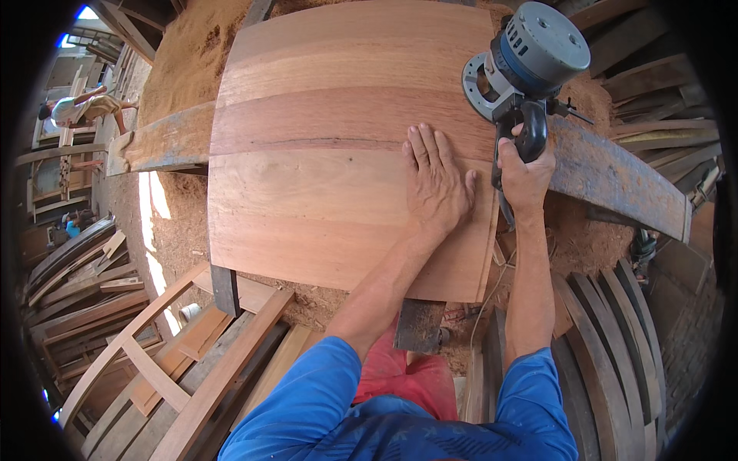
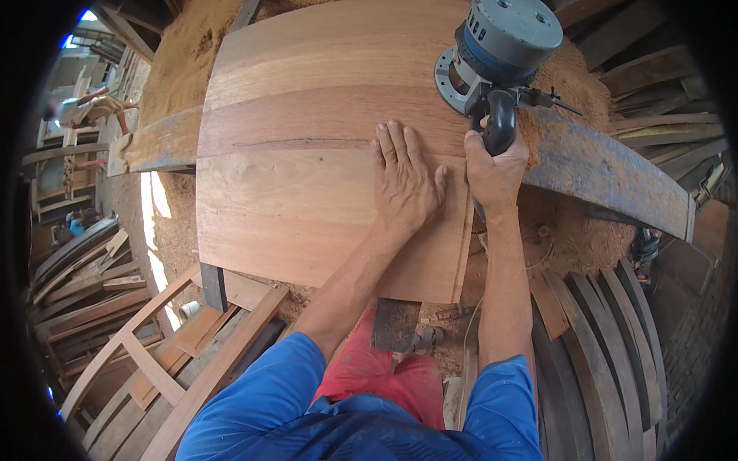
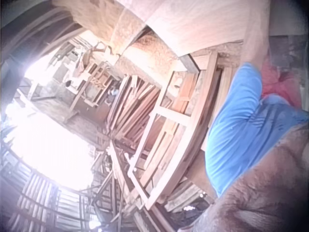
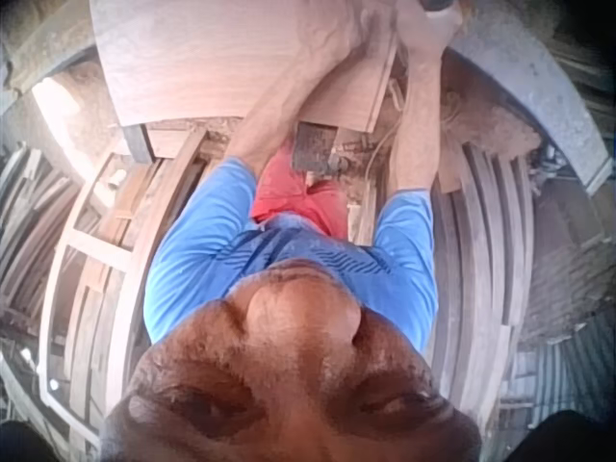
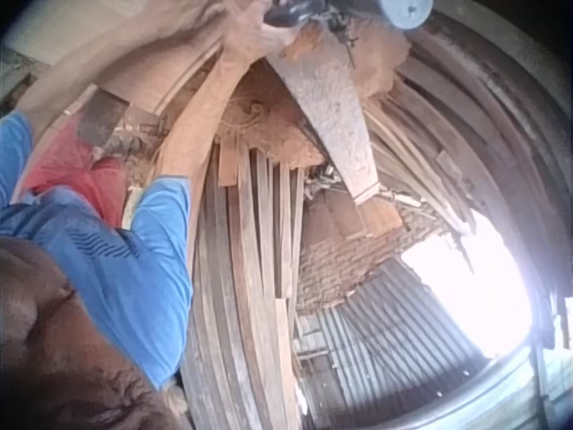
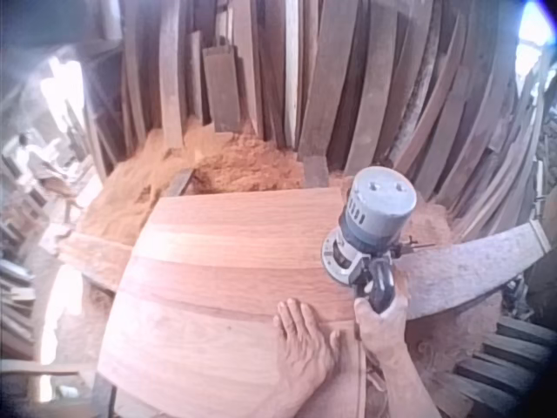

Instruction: The person uses a handheld electric router to shape the edges of a rectangular wooden board. They guide the tool along the perimeter, flip the board to work on different sides, and inspect the edges between passes.

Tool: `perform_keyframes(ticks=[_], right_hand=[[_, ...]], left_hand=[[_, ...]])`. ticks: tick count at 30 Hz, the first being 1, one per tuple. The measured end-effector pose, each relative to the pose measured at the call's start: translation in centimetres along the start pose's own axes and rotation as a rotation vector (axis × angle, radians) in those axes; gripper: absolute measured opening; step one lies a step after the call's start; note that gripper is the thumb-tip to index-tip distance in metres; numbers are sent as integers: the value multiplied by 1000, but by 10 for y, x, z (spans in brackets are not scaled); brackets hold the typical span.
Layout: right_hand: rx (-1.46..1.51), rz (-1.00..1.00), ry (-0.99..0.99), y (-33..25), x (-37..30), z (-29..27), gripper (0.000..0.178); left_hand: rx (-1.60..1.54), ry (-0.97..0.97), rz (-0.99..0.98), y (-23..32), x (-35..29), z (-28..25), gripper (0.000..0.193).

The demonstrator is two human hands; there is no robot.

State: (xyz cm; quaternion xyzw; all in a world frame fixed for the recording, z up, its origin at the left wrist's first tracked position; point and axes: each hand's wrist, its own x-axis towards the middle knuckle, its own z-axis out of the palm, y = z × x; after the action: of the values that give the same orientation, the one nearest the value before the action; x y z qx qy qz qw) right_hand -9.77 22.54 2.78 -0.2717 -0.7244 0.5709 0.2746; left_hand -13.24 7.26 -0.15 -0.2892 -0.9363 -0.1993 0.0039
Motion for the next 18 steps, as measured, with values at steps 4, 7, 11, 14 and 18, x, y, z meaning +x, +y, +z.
perform_keyframes(ticks=[4,7,11,14,18], right_hand=[[10,-6,3,0,4,2,21],[16,4,-3,-1,7,2,20],[51,24,-18,-2,9,4,17],[75,20,-9,-1,11,5,16],[51,30,5,-4,9,3,17]], left_hand=[[-2,4,8,0,0,1,90],[-2,-1,10,0,0,0,89],[-5,8,10,1,0,1,88],[-21,27,10,0,-1,2,84],[-85,79,10,-1,-2,1,77]])
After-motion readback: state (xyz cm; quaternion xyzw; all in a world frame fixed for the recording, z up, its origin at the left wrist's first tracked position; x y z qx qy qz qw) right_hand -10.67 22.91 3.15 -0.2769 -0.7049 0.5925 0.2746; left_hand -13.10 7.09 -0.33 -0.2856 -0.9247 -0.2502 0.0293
